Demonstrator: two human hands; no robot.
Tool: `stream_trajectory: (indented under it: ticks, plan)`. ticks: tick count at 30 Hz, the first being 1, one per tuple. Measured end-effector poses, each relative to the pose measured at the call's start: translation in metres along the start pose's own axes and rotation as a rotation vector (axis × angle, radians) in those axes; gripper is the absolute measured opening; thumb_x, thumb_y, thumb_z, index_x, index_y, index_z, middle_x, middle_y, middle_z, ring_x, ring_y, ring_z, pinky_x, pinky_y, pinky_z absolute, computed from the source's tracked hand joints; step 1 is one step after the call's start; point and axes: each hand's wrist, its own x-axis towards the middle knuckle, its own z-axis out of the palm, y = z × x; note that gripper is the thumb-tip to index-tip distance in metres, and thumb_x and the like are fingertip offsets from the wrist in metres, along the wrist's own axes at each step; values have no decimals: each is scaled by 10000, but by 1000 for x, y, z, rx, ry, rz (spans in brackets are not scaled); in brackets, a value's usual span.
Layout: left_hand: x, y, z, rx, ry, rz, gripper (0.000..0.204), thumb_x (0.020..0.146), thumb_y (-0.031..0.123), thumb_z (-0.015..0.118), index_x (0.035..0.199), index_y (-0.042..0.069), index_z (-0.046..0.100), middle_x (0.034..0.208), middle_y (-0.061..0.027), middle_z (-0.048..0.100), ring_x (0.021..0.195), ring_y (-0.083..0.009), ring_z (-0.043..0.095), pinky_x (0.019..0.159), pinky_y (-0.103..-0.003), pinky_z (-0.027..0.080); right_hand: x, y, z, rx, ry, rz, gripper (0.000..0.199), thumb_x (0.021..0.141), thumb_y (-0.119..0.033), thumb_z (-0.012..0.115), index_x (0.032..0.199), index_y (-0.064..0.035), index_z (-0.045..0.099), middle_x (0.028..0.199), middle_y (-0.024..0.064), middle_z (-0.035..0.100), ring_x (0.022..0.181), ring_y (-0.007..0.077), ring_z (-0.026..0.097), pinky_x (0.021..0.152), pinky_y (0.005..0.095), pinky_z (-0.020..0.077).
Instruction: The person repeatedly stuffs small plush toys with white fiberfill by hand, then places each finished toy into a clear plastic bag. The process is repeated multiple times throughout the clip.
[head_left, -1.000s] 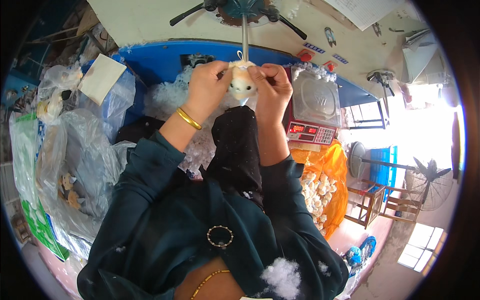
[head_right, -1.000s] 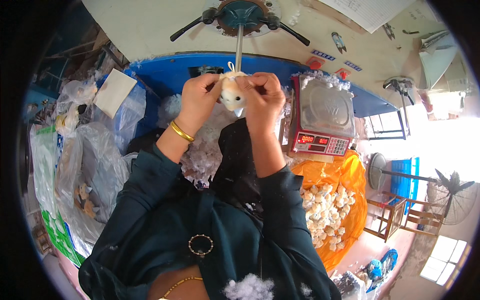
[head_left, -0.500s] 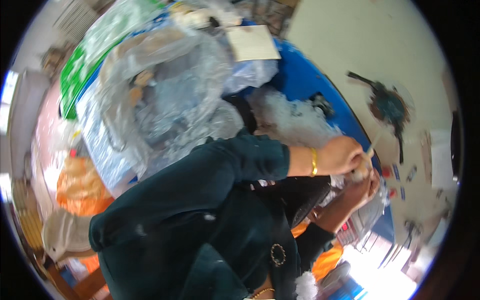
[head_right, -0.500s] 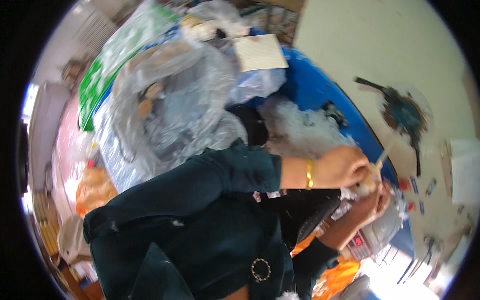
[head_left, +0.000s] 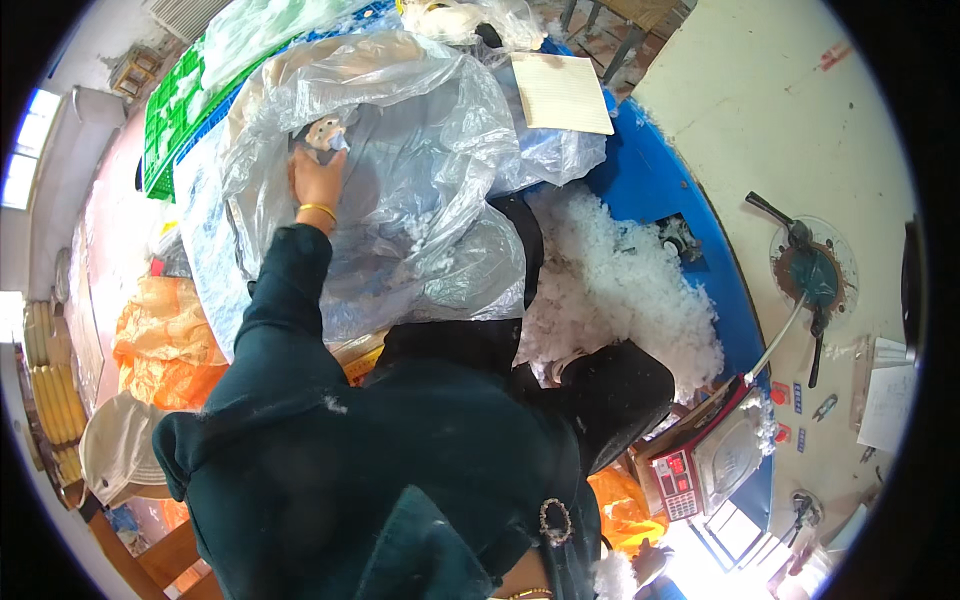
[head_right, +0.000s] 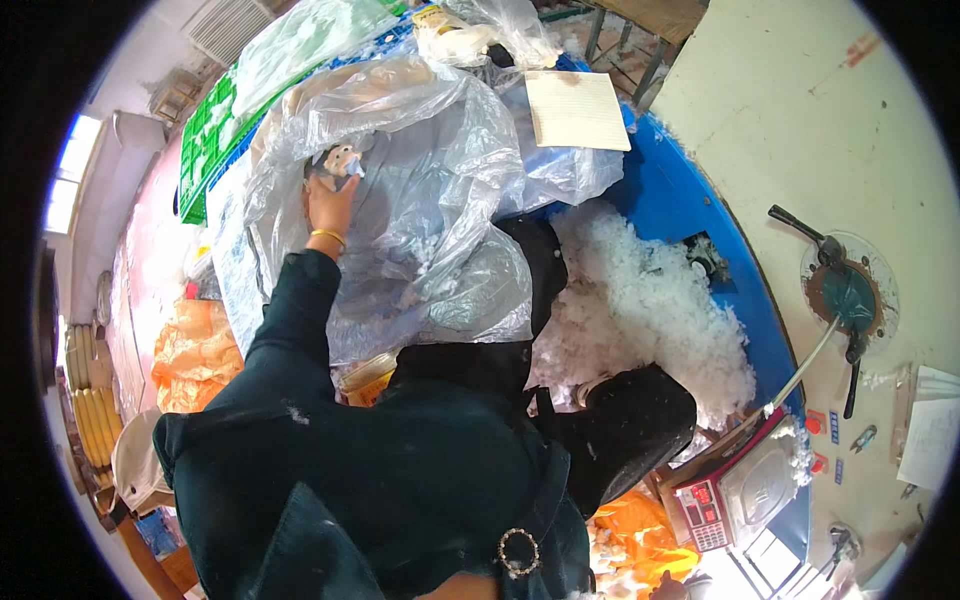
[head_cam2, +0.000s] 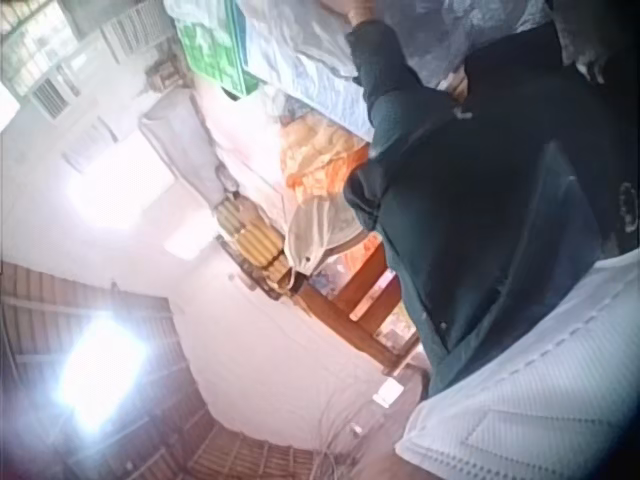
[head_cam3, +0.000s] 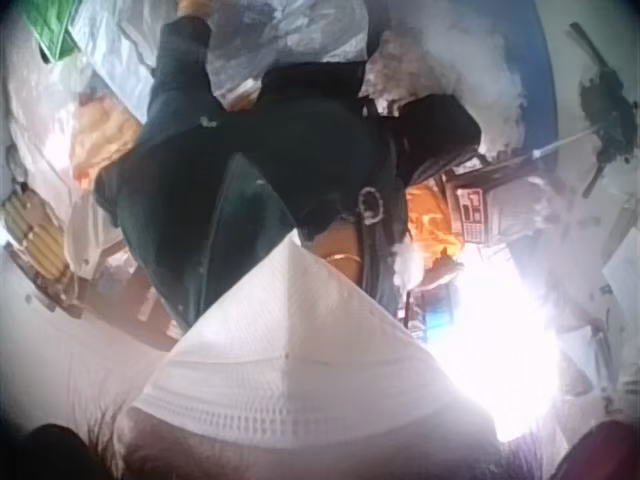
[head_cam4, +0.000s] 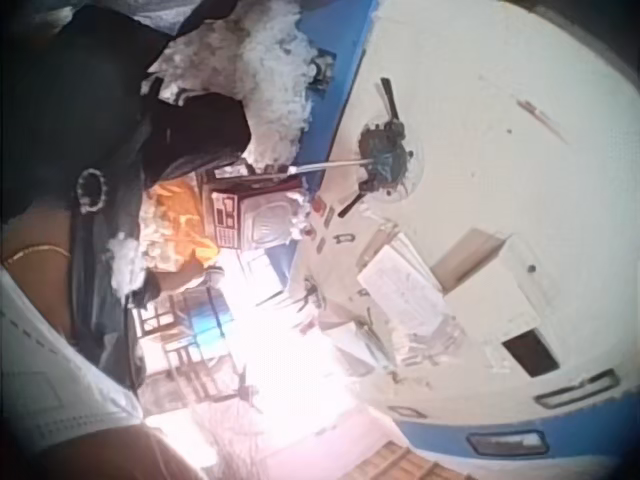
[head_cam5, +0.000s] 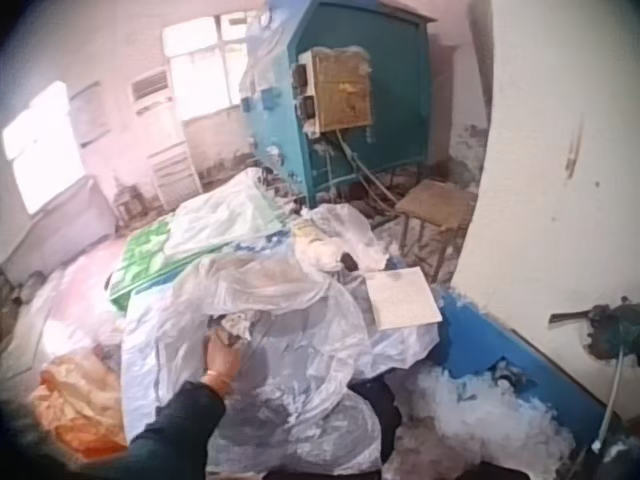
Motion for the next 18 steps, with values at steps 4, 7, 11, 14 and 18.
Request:
stream_trajectory:
  ticks: [4,7,11,14,18]
  plan:
    - [47,-19,19,18,-82,11,777,698,508,754,1292,79,494,1197,-218,574,1142,-395,522,960,-455,424,17,-139,-43,491,37,265,326,860,-278,656,767,33,644,605,120,597,455,192,583,365,314,440]
    - [46,23,45,286,-167,42,557,753,438,719,1205,148,570,1184,-188,573,1129,-395,531,919,-444,461,37,-185,-62,627,132,123,254,839,-207,680,819,44,649,628,98,595,456,170,552,370,285,429]
    - [49,4,46,346,-234,183,403,756,319,701,1088,105,617,1109,-177,616,1050,-368,583,834,-432,504,53,-285,-116,605,90,-40,179,840,-145,669,900,23,674,749,71,622,598,153,586,508,283,460]
    - [31,25,19,185,-439,219,388,722,268,701,1026,42,619,974,-177,662,935,-341,632,776,-422,506,59,-303,-112,629,160,-212,172,836,-131,671,917,22,675,799,70,637,690,151,598,602,283,472]
    - [-27,74,-54,-229,-681,220,353,692,200,721,960,0,607,882,-173,669,849,-338,641,746,-403,493,46,-399,-143,862,34,-347,176,835,-138,690,935,7,686,850,61,652,759,122,607,616,254,482]
